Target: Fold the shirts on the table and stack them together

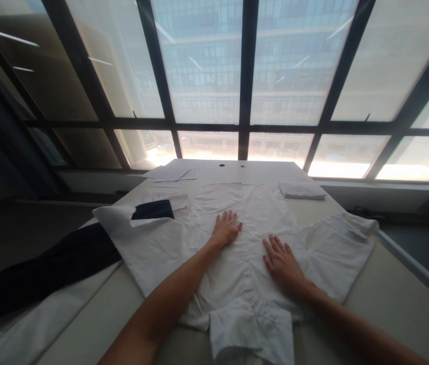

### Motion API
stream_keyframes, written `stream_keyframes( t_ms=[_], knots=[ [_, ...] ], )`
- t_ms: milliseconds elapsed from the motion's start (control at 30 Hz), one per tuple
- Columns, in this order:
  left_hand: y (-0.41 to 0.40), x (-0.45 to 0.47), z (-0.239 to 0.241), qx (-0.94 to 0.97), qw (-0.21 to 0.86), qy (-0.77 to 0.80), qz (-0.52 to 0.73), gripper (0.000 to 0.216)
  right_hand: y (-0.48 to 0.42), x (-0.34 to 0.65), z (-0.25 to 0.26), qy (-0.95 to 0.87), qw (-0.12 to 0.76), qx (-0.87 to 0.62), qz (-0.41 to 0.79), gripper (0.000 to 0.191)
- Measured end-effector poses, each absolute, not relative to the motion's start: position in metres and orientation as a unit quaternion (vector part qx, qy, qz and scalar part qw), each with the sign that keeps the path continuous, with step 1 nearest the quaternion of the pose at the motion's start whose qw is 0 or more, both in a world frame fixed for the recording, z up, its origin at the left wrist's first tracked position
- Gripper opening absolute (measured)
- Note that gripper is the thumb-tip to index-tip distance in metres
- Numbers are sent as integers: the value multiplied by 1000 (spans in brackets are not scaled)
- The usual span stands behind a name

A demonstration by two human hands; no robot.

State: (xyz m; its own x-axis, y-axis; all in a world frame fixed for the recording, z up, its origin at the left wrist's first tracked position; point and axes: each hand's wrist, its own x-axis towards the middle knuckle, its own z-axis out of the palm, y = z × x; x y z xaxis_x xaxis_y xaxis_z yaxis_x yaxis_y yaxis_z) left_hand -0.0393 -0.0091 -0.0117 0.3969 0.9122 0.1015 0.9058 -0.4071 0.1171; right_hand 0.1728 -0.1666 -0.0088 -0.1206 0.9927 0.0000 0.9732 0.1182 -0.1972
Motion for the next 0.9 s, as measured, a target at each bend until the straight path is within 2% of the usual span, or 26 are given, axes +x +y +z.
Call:
stream_keyframes(
  t_ms=[133,467,733,900],
  knots=[
    [-8,-37,-11,832,23,549,77,62,-154,164,-1,-751,38,-651,100,64],
    [-10,-35,-12,828,4,553,90,62,-40,150,-3,-800,77,-592,68,61],
    [-10,-35,-14,829,13,552,92,61,12,239,-15,-683,38,-729,17,64],
    [-11,-36,-11,828,15,555,83,61,25,265,-17,-647,41,-761,13,66]
  ],
)
